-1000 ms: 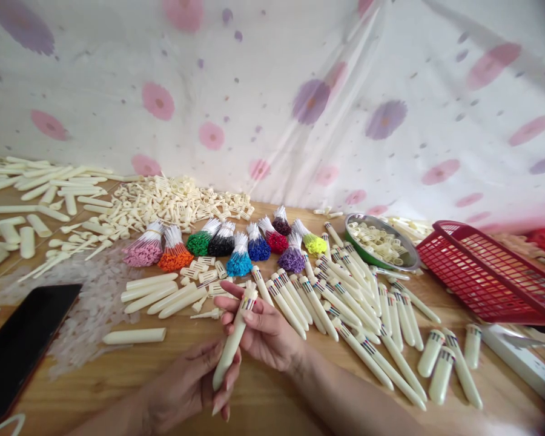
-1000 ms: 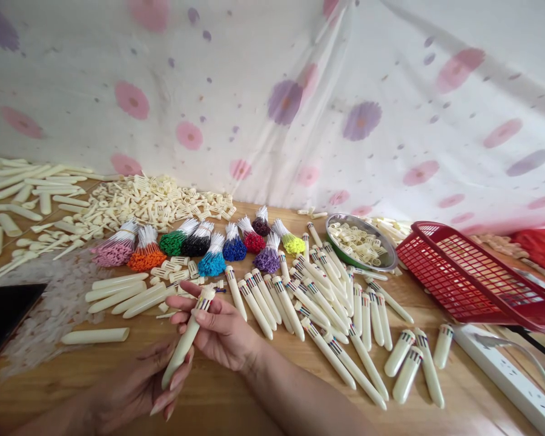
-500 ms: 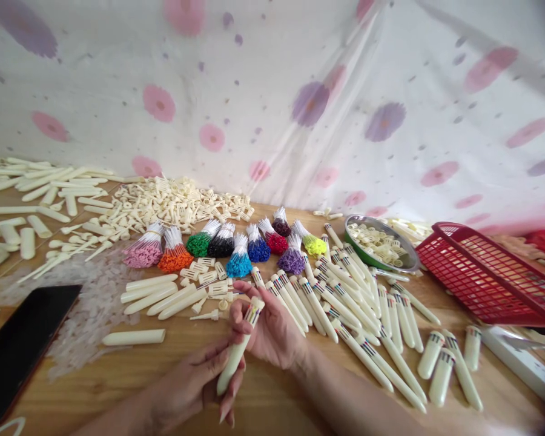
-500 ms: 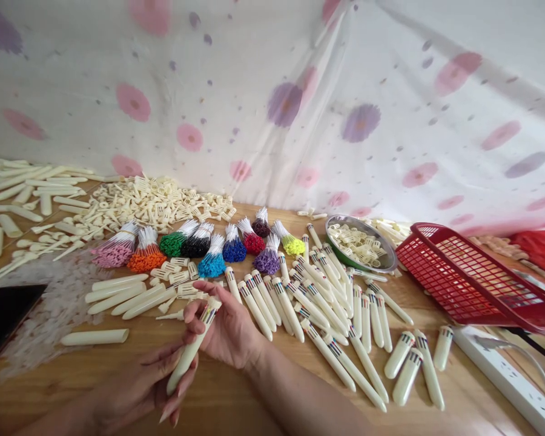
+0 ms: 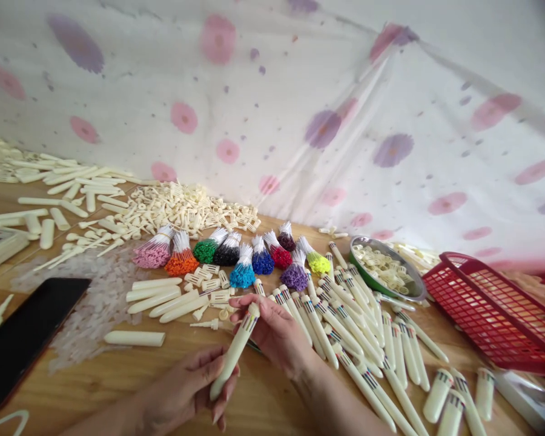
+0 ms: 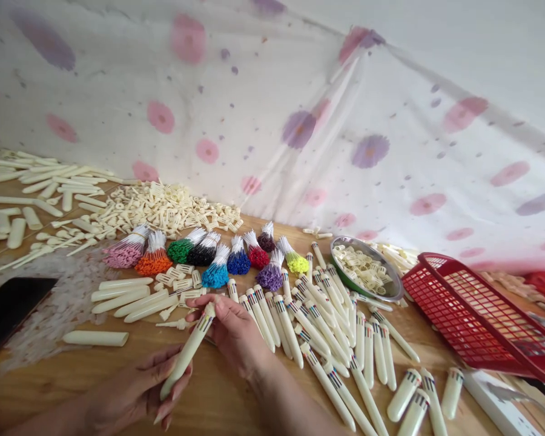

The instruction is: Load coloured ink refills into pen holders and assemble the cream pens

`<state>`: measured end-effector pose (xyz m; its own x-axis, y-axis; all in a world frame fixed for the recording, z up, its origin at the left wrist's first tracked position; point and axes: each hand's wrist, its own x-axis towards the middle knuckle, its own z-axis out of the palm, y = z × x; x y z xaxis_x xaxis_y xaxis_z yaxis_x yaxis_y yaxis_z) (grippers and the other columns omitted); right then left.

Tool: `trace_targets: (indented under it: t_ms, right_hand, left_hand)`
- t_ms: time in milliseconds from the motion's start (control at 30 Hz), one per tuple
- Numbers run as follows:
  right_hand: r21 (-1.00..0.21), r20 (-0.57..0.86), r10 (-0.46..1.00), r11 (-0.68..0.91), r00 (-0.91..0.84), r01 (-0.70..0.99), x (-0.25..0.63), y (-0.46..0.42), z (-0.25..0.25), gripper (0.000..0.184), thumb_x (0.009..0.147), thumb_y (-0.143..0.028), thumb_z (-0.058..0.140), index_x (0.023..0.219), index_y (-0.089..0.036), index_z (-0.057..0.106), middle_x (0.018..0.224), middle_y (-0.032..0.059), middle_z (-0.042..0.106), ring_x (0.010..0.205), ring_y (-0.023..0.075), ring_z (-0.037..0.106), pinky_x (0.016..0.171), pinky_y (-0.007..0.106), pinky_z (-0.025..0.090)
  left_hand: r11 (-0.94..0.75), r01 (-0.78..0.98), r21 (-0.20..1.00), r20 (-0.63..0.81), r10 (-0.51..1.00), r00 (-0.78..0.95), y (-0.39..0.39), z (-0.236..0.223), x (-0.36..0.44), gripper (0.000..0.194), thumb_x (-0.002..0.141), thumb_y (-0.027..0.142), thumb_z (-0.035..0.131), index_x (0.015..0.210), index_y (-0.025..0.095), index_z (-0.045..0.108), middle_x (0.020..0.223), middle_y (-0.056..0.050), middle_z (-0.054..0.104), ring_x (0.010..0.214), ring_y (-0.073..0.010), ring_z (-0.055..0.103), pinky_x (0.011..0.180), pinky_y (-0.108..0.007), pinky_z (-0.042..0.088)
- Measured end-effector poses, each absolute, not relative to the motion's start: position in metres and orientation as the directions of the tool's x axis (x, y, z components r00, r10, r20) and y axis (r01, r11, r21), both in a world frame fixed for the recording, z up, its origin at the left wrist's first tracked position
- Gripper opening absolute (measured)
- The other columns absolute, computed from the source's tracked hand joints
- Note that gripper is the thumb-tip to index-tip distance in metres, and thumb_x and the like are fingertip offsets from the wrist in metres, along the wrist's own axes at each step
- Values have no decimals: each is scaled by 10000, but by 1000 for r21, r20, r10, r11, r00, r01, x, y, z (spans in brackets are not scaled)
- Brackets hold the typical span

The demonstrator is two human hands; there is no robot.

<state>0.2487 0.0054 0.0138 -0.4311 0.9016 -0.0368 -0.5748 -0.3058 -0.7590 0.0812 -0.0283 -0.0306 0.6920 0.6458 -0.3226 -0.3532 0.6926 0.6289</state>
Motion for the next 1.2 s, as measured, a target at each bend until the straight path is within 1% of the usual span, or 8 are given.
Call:
trace_targets:
  t_ms: [267, 367, 500, 633, 700, 767, 933, 1200]
  right_hand:
    - [-863, -42, 949, -192, -312, -468, 243, 0, 6, 234, 803, -414, 604, 864, -196, 661, 955, 65, 647, 782, 184, 615, 780, 354, 462]
    - [-937, -8, 981, -76, -195, -342, 241, 3, 7, 280, 815, -482, 543, 870, -220, 626, 837, 42, 652, 700, 183, 610, 707, 355, 483]
    - [-992, 94, 994, 99, 62, -83, 275, 23, 29, 375, 820, -573, 441, 834, -224, 577, 650, 8, 603, 584, 176, 563, 567, 311, 466]
    - [-976, 173, 958, 136, 231, 168, 354, 44, 51, 295, 710, -469, 645, 799, -190, 606, 648, -3, 584, 570, 140, 496, 533, 234, 385]
    - [-750, 193, 941, -42, 279, 660, 390, 50, 51, 360, 759, -533, 529, 799, -188, 625, 614, 3, 584, 534, 148, 498, 517, 244, 372]
    - [-516, 111, 955, -182, 276, 837, 416, 54, 46, 359, 740, -533, 525, 761, -196, 647, 586, 16, 601, 523, 179, 529, 517, 269, 371]
    - [-406, 117, 951, -218, 288, 887, 429, 56, 37, 236, 684, -422, 589, 722, -200, 661, 760, 80, 676, 664, 247, 596, 591, 315, 385]
    - [-381, 252, 964, 24, 79, 924, 344, 44, 42, 419, 861, -441, 373, 512, -212, 403, 592, 46, 545, 594, 179, 506, 563, 277, 335]
  left_hand:
    - [265, -204, 942, -123, 841, 526, -25, -31, 81, 310, 778, 466, 596, 758, 165, 528, 670, 3, 591, 603, -118, 563, 605, -255, 445]
    - [189, -85, 978, -127, 872, 473, -23, -28, 81, 258, 825, 436, 545, 789, 180, 539, 713, -1, 613, 681, -134, 589, 686, -266, 449]
    - [173, -61, 983, -123, 868, 481, -18, -25, 77, 280, 832, 442, 525, 1005, 223, 544, 987, -37, 622, 936, -178, 594, 864, -305, 443]
    - [106, -6, 994, -96, 926, 365, -8, -19, 69, 291, 826, 443, 524, 1023, 230, 551, 900, -30, 644, 923, -192, 607, 858, -295, 457]
    - [70, 45, 997, -79, 957, 280, -2, -14, 63, 275, 807, 440, 544, 968, 219, 569, 805, -21, 647, 845, -196, 623, 795, -285, 477]
    - [23, 111, 994, -44, 981, 188, 5, -9, 55, 260, 792, 423, 561, 952, 218, 566, 802, -18, 639, 802, -196, 628, 762, -283, 481]
    - [-168, 499, 850, 187, 982, 13, 20, -7, 31, 201, 806, 341, 542, 979, 238, 551, 995, -53, 614, 901, -220, 579, 733, -290, 462]
    - [-434, 813, 388, 333, 889, 316, 33, -25, 35, 162, 801, 247, 519, 908, 228, 639, 931, -82, 599, 916, -282, 533, 812, -412, 415]
